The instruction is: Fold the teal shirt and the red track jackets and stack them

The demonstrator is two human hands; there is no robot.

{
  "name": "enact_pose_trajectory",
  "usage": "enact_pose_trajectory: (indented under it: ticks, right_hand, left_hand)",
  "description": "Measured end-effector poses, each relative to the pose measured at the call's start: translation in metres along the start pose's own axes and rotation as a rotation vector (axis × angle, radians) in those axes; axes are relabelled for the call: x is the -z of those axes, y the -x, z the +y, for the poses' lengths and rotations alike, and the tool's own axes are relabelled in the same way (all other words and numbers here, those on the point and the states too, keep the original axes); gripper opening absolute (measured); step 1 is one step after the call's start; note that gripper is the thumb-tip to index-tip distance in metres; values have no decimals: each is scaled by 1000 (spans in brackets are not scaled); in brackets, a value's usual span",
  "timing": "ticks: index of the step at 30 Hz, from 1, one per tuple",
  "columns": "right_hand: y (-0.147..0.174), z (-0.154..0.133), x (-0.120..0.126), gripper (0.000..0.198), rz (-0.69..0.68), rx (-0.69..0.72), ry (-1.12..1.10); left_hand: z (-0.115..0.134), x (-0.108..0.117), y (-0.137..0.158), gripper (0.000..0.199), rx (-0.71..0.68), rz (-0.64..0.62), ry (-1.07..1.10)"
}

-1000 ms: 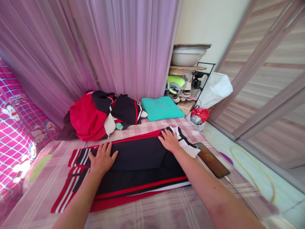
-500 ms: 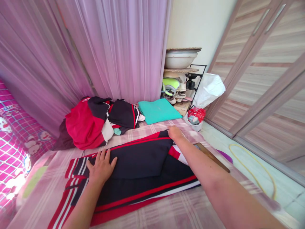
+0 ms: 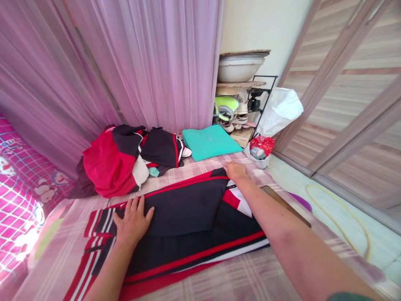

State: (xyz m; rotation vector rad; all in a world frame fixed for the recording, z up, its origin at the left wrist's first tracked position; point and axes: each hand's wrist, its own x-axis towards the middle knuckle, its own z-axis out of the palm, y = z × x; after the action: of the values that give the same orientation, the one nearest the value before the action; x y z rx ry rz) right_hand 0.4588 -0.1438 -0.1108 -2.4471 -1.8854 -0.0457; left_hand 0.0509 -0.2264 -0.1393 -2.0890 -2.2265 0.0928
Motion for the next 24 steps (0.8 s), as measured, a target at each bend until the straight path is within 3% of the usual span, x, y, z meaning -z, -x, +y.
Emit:
enact_pose_trajectory:
  ticks: [4, 7, 9, 10, 14, 19, 22, 24]
  right_hand:
    - [20, -24, 12, 42, 138, 97, -70]
    - [56, -58, 9, 48, 268, 370, -219]
    - [82, -77, -2, 50, 189, 608, -253]
    - [92, -82, -8, 52, 124, 643, -240]
    - [104, -79, -32, 60, -88, 448, -138]
    - [95, -65, -40, 58, -56, 420, -86]
    - [96, -65, -42, 56, -17, 418, -60]
    - [98, -66, -44, 56, 7, 425, -42]
  left_hand:
    - [1, 0, 1, 64, -6, 21, 15]
    - [1, 1, 2, 64, 1, 9, 17]
    - [2, 2, 3, 64, 7, -4, 18]
    - [2, 3, 3, 64, 6, -8, 24]
    - [0, 3, 3, 63, -4, -24, 63]
    - [0, 12, 4, 63, 20, -72, 120]
    - [28, 25, 13, 59, 11, -15, 185]
    - [65, 33, 23, 59, -126, 60, 293]
